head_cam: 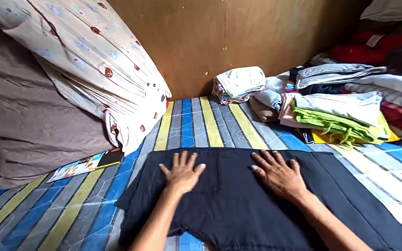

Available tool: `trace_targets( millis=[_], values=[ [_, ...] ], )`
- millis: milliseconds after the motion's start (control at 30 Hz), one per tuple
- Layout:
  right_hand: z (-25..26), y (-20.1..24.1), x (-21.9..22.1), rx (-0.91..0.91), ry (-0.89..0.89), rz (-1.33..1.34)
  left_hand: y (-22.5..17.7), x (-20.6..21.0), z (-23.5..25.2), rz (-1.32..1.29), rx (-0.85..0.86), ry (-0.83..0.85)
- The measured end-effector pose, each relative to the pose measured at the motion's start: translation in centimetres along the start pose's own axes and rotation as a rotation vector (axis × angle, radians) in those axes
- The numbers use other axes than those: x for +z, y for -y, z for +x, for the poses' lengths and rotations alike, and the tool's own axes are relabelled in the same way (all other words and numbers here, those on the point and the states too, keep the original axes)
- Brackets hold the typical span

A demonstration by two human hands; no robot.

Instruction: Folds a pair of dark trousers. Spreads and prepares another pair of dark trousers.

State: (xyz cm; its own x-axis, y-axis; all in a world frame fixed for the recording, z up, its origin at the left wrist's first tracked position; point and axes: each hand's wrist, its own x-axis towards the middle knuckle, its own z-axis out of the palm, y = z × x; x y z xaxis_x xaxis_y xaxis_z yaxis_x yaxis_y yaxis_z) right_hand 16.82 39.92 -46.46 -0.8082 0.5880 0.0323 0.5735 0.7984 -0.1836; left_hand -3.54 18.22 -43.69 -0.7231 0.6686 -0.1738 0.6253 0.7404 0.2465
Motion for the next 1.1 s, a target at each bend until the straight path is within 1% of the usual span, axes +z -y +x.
trace_targets(
  millis=[67, 133, 233, 300, 333, 433, 500, 600, 633, 733, 800, 867, 933, 1000, 1033, 1100],
  values=[
    [0.0, -3.6, -0.3, 0.055, -0.092, -0.016, 4.2, -1.0, 0.8, -0.013, -0.083, -0.046],
    [-0.2, -6.8, -0.7, 0.111, -0.183, -0.031, 7.2, -1.4, 1.3, -0.061, -0.134, -0.102],
    [-0.2, -8.8, -1.6, 0.177, -0.223, -0.001, 9.7, -1.8, 2.0, -0.201, -0.111, -0.215],
    [0.1, -9.3, -2.2, 0.169, -0.232, 0.047, 10.7, -2.3, 3.0, -0.291, -0.122, -0.299],
    [0.3, -9.5, -2.5, 0.163, -0.269, 0.097, 11.0, -2.8, 3.7, -0.326, -0.148, -0.317],
    [0.4, -10.0, -3.2, 0.206, -0.374, 0.253, 10.9, -4.5, 5.1, -0.337, -0.26, -0.245],
    [0.3, -10.0, -3.3, 0.236, -0.416, 0.303, 10.6, -5.2, 5.2, -0.332, -0.246, -0.247],
    [0.0, -10.0, -2.9, 0.224, -0.48, 0.333, 10.9, -4.7, 5.0, -0.343, -0.17, -0.296],
    [-0.1, -10.0, -2.9, 0.223, -0.491, 0.337, 11.1, -4.7, 4.9, -0.356, -0.179, -0.282],
    [-0.1, -9.9, -2.9, 0.225, -0.494, 0.309, 11.5, -5.0, 4.6, -0.365, -0.275, -0.241],
    [0.1, -9.9, -2.7, 0.232, -0.485, 0.28, 11.3, -5.0, 4.5, -0.37, -0.316, -0.284],
    [0.1, -9.8, -2.6, 0.241, -0.491, 0.272, 10.7, -4.7, 4.3, -0.391, -0.313, -0.385],
    [0.2, -9.9, -2.4, 0.236, -0.527, 0.275, 9.9, -4.1, 3.8, -0.362, -0.238, -0.527],
    [0.1, -9.7, -2.3, 0.266, -0.515, 0.248, 9.9, -3.4, 3.8, -0.292, -0.162, -0.656],
    [0.1, -9.5, -2.4, 0.295, -0.479, 0.213, 10.0, -3.1, 4.0, -0.263, -0.175, -0.657],
    [0.1, -9.0, -2.5, 0.33, -0.384, 0.126, 9.9, -2.5, 4.4, -0.229, -0.268, -0.57]
  ],
)
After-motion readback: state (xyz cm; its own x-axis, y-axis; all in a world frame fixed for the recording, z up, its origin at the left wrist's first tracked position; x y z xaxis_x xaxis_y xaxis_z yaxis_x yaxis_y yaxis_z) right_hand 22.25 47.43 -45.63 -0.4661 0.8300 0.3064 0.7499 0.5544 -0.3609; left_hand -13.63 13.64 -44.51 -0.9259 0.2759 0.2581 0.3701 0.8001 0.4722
